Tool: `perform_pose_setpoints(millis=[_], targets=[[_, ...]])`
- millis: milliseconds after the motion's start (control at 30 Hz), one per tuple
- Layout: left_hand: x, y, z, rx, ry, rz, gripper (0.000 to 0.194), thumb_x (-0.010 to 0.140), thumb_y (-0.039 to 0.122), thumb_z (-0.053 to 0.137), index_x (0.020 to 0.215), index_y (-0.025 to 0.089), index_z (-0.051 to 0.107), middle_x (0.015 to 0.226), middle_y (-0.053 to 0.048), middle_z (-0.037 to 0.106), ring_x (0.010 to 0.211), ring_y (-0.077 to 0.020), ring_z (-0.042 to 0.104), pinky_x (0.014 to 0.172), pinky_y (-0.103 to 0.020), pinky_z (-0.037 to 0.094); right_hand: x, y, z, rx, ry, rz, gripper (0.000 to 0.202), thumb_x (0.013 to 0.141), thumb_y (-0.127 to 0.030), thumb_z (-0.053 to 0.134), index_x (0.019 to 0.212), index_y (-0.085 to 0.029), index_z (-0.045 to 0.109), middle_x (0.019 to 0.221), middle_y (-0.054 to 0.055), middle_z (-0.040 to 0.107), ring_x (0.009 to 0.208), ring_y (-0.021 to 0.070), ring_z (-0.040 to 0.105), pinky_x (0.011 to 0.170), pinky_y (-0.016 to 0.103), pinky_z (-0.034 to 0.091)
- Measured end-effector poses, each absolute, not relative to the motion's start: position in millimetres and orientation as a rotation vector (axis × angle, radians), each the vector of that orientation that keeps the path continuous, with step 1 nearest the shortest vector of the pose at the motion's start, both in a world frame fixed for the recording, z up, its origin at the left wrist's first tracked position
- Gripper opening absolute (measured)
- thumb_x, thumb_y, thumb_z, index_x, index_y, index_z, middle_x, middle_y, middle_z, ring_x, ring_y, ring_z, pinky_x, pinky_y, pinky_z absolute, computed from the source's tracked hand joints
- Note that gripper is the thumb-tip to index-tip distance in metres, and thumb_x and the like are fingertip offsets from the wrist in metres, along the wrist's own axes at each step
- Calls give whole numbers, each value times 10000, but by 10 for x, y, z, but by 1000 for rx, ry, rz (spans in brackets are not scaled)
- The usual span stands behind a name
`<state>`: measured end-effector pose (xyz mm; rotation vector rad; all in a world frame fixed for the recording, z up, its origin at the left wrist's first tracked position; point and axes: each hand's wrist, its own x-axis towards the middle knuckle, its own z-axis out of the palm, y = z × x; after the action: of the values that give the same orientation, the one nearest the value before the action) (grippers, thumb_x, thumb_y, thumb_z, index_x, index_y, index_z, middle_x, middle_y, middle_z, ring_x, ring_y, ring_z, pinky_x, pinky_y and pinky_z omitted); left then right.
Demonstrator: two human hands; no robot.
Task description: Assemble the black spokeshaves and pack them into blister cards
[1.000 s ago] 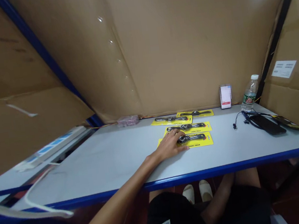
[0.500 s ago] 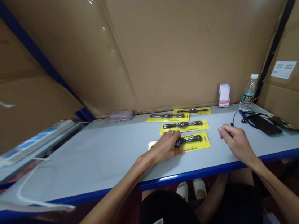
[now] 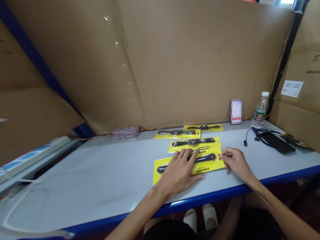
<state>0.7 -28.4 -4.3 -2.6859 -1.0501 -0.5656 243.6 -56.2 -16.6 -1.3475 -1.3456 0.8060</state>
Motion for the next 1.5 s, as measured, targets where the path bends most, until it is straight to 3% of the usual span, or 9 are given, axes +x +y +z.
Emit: perform_pose_setpoints(millis=[100, 200, 333, 500, 633, 800, 1067, 1267, 1500], targets=[[159, -279, -6, -2622, -1140, -455, 842, 863, 690, 626, 1489, 165, 420, 1259, -186, 616, 1175, -377, 543, 984, -497, 424, 2406, -523, -195, -1312, -1269, 763, 281, 680, -419, 666, 798, -164, 676, 626, 16, 653, 381, 113, 474, 312, 239, 388], [266, -293, 29, -2588, -1187, -388, 744, 912, 662, 571, 1445, 151, 479, 1200, -194, 644, 1141, -374, 559, 944, -485, 436, 2421, -543, -187, -1270, -1198, 799, 394, 649, -379, 694, 947, -124, 729, 684, 36, 687, 425, 119, 511, 332, 237, 409], [303, -314, 42, -2600, -1226, -405, 629, 943, 630, 537, 1340, 142, 556, 1134, -192, 653, 1101, -371, 570, 906, -477, 452, 2441, -612, -150, -1269, -1144, 932, 404, 657, -358, 704, 960, -96, 755, 603, 26, 657, 430, 120, 527, 363, 230, 428], [294, -301, 12, -2608, -1238, -517, 659, 916, 618, 593, 1363, 138, 527, 1193, -209, 611, 1154, -383, 543, 899, -469, 465, 2412, -648, -98, -1204, -1075, 965, 419, 624, -264, 748, 1024, -140, 757, 925, 93, 747, 520, 127, 596, 365, 229, 451], [293, -302, 5, -2597, -1254, -535, 670, 914, 609, 603, 1394, 155, 494, 1214, -202, 597, 1159, -376, 544, 901, -464, 469, 2398, -675, -73, -1198, -1070, 992, 361, 643, -250, 742, 989, -155, 780, 1029, 104, 756, 551, 127, 622, 400, 235, 484], [282, -320, 19, -2613, -1237, -505, 668, 915, 601, 607, 1399, 157, 486, 1271, -217, 581, 1208, -387, 522, 931, -479, 463, 2478, -697, -43, -1145, -987, 1094, 331, 635, -249, 776, 949, -148, 804, 901, 87, 768, 554, 118, 622, 445, 216, 486], [281, -342, 52, -2567, -1154, -399, 719, 911, 542, 620, 1464, 121, 432, 1233, -221, 601, 1173, -397, 528, 932, -498, 460, 2646, -656, 73, -1035, -970, 1380, 266, 620, -184, 760, 872, -110, 804, 948, 123, 765, 490, 51, 470, 421, 194, 373], [245, -344, 43, -2579, -1190, -387, 693, 862, 421, 683, 1453, 152, 442, 1228, -200, 600, 1157, -384, 532, 938, -491, 466, 2583, -547, 95, -1092, -1068, 1348, 205, 634, -259, 772, 794, -132, 768, 593, -13, 623, 399, 48, 381, 367, 201, 262], [204, -287, 0, -2583, -1317, -456, 710, 845, 439, 687, 1464, 235, 408, 1192, -147, 596, 1133, -363, 525, 925, -483, 476, 2535, -366, 186, -1134, -1223, 1316, 181, 660, -276, 750, 784, -149, 713, 548, -53, 554, 401, 56, 388, 375, 206, 279]])
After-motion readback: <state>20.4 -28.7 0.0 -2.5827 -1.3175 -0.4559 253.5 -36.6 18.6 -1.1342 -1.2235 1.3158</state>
